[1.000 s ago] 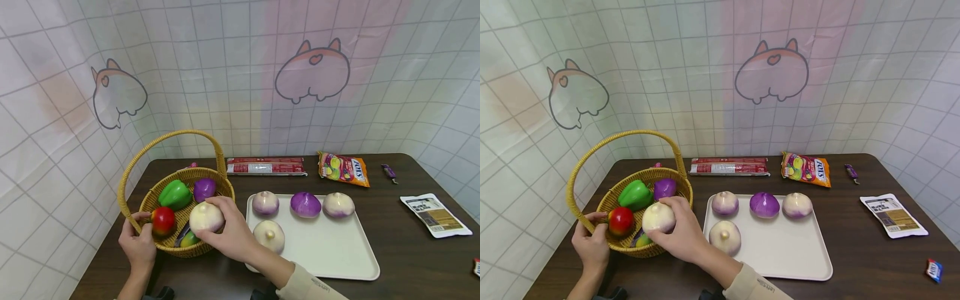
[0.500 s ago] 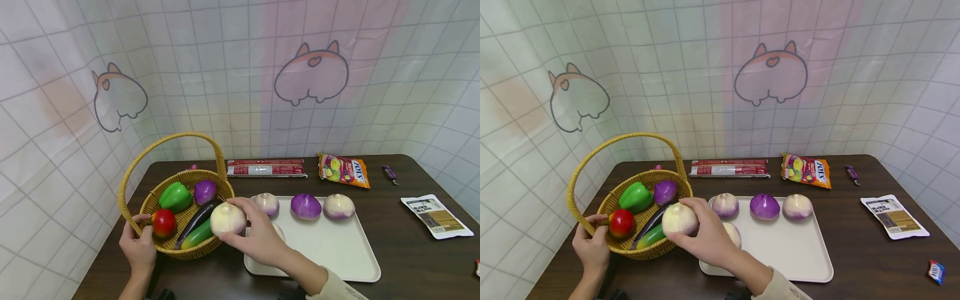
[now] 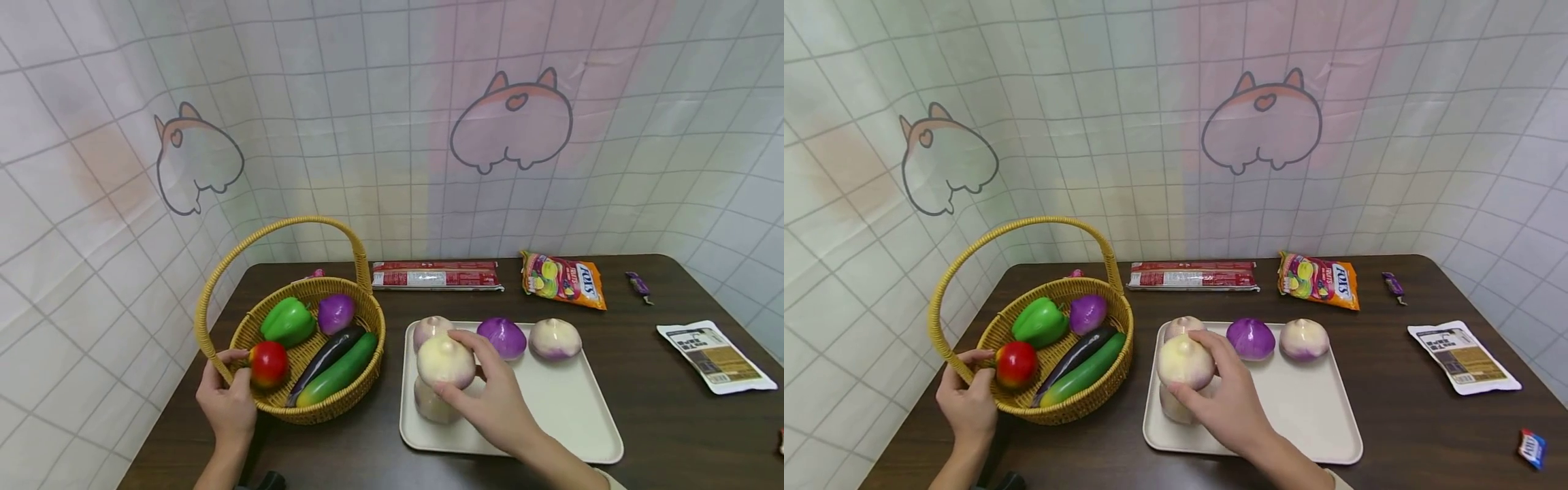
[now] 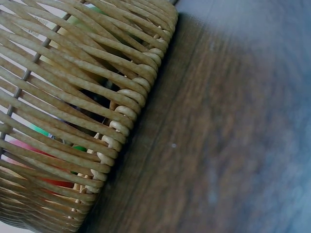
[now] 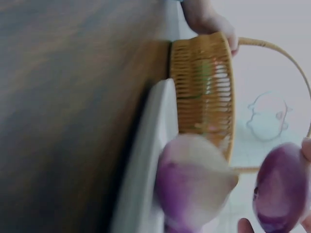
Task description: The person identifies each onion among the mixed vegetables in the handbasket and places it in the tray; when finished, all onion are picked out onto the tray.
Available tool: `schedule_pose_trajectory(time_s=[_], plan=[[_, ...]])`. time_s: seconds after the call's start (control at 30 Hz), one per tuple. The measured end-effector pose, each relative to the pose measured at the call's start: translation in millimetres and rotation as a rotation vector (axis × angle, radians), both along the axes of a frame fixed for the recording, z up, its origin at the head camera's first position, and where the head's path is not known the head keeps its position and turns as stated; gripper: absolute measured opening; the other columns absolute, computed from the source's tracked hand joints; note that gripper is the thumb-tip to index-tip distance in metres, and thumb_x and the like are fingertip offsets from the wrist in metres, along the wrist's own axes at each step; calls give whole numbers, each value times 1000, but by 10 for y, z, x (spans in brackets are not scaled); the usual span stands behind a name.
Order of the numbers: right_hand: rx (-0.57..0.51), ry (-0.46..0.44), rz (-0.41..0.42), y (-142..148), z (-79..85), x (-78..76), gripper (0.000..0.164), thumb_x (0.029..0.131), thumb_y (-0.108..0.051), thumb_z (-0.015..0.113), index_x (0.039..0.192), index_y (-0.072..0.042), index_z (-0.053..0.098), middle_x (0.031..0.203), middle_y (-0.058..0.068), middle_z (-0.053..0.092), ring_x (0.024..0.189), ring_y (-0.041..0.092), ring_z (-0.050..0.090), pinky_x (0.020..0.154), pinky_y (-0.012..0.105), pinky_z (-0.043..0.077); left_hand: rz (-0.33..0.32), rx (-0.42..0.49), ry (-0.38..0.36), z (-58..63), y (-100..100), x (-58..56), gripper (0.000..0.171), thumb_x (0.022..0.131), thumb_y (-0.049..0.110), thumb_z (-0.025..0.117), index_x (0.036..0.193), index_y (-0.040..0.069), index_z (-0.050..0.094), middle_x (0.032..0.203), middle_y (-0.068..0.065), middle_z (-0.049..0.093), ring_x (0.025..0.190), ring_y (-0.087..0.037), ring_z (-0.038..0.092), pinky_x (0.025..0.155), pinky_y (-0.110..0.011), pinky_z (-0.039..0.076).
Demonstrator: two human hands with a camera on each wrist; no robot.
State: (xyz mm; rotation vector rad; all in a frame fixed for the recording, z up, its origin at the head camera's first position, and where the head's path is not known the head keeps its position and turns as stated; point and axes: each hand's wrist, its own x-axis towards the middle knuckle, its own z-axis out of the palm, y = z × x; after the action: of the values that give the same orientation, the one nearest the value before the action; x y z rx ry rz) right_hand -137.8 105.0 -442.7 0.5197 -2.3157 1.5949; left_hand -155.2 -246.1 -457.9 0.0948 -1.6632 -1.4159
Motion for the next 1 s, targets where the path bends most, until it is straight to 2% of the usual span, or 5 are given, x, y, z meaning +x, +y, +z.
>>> schedule_pose_trajectory(time_s=[0.17,0.37,0.57,0.7,1.0], plan=[[-34,9,-103,231,-113,56,63,77,-11,82,134,-12,53,131,0,56,111,8,54,83,26,50,1,-6,4,-6,3,-9,23,75,-20,48,92,-16,62,82,-9,65,77,-20,55,63,-19,41],[-33,-76,-198,474,-186,99,64,78,-12,81,135,-13,53,131,3,54,106,6,52,82,19,48,1,0,11,-10,1,-13,23,75,-20,48,92,-17,62,82,-10,65,80,-19,56,69,-20,41],[-29,-113,-177,624,-283,124,64,81,-10,78,137,-10,50,132,3,51,112,4,47,84,16,46,4,-5,7,-12,-3,-8,23,75,-20,48,93,-17,62,83,-10,65,83,-18,56,73,-20,41],[-27,-118,-182,686,-345,117,65,80,-8,78,138,-8,48,132,3,50,111,2,46,82,16,46,7,-11,6,-32,-22,-26,23,74,-21,48,93,-17,62,83,-11,65,80,-18,56,68,-19,41],[55,-171,-189,758,-438,86,71,76,-11,82,138,-6,48,135,11,45,106,3,44,78,23,47,12,-16,-16,-235,-173,-146,24,75,-21,50,94,-15,63,85,-13,65,79,-18,57,64,-18,42]])
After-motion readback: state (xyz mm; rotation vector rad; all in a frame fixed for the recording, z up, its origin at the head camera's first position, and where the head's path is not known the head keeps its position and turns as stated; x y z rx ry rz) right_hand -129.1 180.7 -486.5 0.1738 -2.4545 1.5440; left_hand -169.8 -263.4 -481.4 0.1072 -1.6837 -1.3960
